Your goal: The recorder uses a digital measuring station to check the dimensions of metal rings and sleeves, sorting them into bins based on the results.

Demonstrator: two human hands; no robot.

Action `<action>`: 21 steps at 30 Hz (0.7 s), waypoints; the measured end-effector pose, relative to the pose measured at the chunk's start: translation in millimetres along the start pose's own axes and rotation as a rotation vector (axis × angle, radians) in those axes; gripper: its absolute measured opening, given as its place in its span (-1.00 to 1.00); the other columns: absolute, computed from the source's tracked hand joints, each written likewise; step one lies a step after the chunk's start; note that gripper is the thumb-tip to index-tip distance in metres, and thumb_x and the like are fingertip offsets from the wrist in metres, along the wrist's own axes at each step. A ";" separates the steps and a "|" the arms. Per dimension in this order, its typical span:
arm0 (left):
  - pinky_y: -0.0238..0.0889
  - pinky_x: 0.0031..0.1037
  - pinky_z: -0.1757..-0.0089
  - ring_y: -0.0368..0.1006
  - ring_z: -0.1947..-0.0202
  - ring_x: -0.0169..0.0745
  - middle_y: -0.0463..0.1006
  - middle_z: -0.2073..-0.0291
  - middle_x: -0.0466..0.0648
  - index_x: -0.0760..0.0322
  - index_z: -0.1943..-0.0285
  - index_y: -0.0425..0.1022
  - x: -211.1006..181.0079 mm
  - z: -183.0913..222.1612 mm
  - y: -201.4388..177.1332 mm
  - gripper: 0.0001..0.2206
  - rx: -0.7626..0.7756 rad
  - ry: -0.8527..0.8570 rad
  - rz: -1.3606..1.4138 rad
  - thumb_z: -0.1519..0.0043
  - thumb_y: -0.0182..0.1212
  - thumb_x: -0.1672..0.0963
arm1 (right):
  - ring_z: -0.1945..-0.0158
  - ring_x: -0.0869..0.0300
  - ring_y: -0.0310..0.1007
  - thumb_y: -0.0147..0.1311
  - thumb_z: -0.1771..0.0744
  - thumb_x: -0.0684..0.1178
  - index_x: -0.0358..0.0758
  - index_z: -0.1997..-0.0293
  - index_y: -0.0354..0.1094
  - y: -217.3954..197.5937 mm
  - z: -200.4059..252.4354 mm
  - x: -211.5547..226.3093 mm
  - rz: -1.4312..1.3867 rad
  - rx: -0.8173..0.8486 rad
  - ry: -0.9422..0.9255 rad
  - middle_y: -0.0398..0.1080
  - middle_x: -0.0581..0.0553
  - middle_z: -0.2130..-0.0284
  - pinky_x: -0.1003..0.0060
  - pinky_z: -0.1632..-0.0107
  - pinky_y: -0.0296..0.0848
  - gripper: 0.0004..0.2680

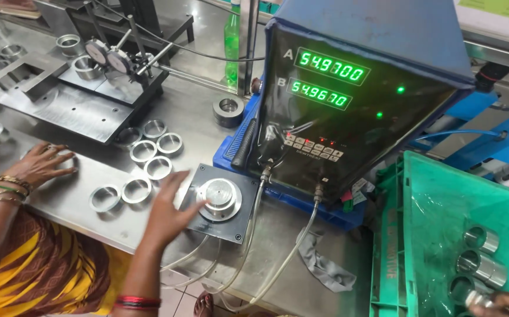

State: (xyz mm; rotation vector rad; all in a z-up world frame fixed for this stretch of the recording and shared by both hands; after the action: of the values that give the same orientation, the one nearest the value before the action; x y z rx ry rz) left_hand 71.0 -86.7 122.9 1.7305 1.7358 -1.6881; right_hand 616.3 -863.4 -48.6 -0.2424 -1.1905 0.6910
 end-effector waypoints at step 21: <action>0.02 0.06 -0.32 0.44 -0.18 0.14 0.53 -0.12 0.15 0.36 -0.40 0.32 24.9 -7.4 -42.4 -0.19 -0.100 0.153 -0.018 0.04 0.55 -0.01 | -0.15 0.07 0.45 0.48 -0.05 -0.07 -0.24 -0.17 0.38 531.9 323.0 500.4 0.198 0.555 -1.107 0.45 -0.13 -0.07 0.20 -0.19 0.38 -0.42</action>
State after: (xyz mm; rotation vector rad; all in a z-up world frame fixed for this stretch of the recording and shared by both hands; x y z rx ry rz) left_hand 34.8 -53.6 130.6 1.8465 1.8705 -1.4828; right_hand 227.0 -204.8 180.5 0.5807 -1.9496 1.3783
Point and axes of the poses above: each hand's wrist, its own z-axis away from the middle knuckle, its own y-axis out of the palm, x = y × z, the point moved 3 cm from there along -z, towards the middle knuckle
